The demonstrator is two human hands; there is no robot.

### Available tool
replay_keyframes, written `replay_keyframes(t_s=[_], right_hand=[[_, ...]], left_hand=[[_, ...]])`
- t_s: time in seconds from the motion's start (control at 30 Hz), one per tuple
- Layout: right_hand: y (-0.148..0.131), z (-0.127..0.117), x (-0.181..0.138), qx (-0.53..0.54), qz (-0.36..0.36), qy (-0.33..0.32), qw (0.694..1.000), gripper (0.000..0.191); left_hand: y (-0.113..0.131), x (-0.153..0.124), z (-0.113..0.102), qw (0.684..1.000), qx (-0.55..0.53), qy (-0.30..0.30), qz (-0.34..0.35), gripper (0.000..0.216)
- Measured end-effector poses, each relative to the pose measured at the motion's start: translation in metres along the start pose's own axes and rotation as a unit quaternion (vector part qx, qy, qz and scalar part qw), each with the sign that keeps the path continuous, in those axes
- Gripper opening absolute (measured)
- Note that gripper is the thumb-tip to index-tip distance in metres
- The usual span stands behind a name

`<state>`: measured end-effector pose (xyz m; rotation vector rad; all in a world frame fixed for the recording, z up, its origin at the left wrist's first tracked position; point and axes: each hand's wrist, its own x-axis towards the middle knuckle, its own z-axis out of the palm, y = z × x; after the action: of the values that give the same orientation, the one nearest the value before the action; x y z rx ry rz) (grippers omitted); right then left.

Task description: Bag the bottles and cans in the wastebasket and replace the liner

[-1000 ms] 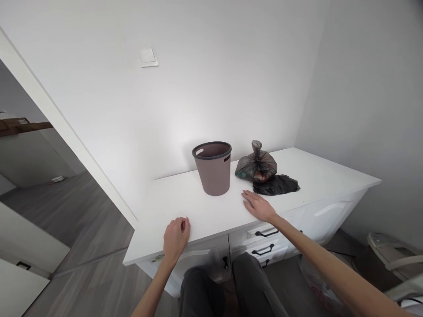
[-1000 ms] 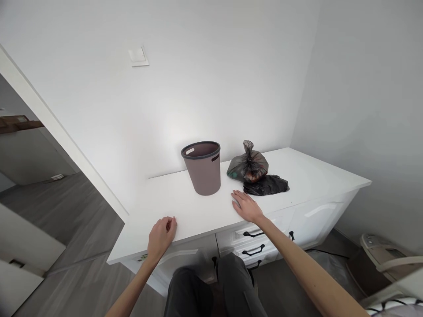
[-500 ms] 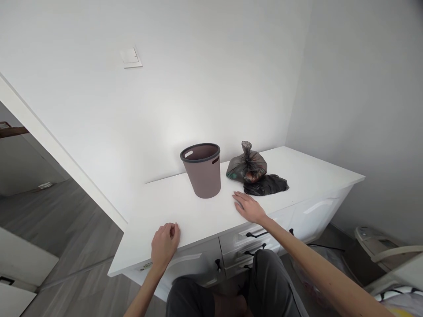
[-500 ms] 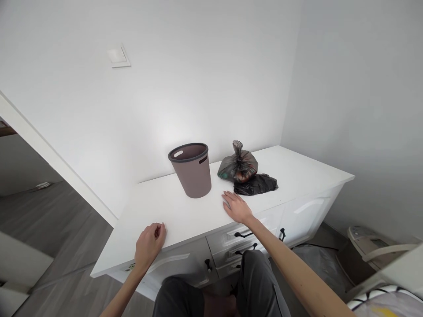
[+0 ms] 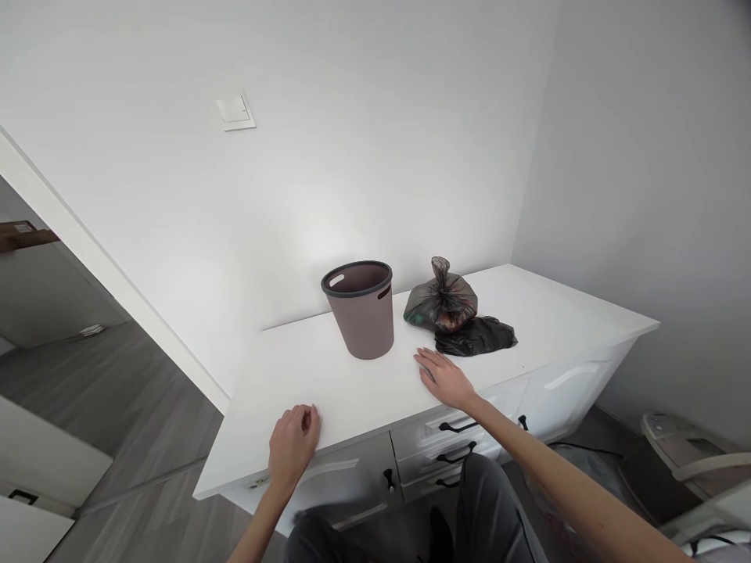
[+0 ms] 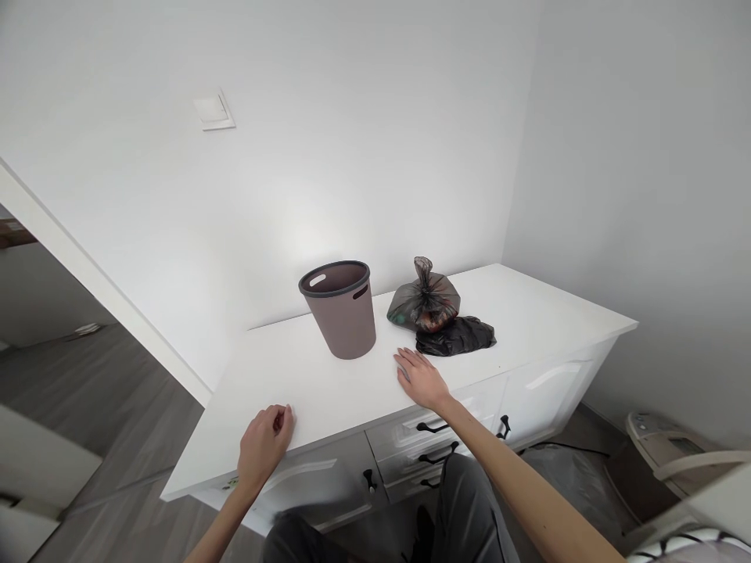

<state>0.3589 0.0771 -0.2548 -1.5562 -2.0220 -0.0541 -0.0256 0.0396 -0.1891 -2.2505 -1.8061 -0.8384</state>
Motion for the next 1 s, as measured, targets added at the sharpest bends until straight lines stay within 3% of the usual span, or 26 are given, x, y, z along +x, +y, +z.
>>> replay_keyframes(t_s=[0.37, 0.67, 0.83, 1.0], right_hand=[[-0.006, -0.005, -0.005, 0.018, 0.009, 0.018, 1.000, 0.046], [-0.013, -0.021, -0.008, -0.015, 0.002, 0.162, 0.987, 0.039], [0.010, -0.025, -0.014, -0.034, 0.018, 0.156, 0.987, 0.035], [0.035, -0.009, -0.033, -0.064, 0.076, 0.092, 0.991, 0.045]], left_hand=[[0.002, -0.001, -0.005, 1.000, -0.003, 0.006, 0.006, 0.036], [-0.005, -0.003, -0.001, 1.000, -0.009, 0.007, 0.015, 0.036], [-0.007, -0.003, 0.000, 1.000, -0.015, 0.002, 0.016, 0.036], [-0.009, -0.004, 0.001, 1.000, -0.022, 0.006, 0.015, 0.033]])
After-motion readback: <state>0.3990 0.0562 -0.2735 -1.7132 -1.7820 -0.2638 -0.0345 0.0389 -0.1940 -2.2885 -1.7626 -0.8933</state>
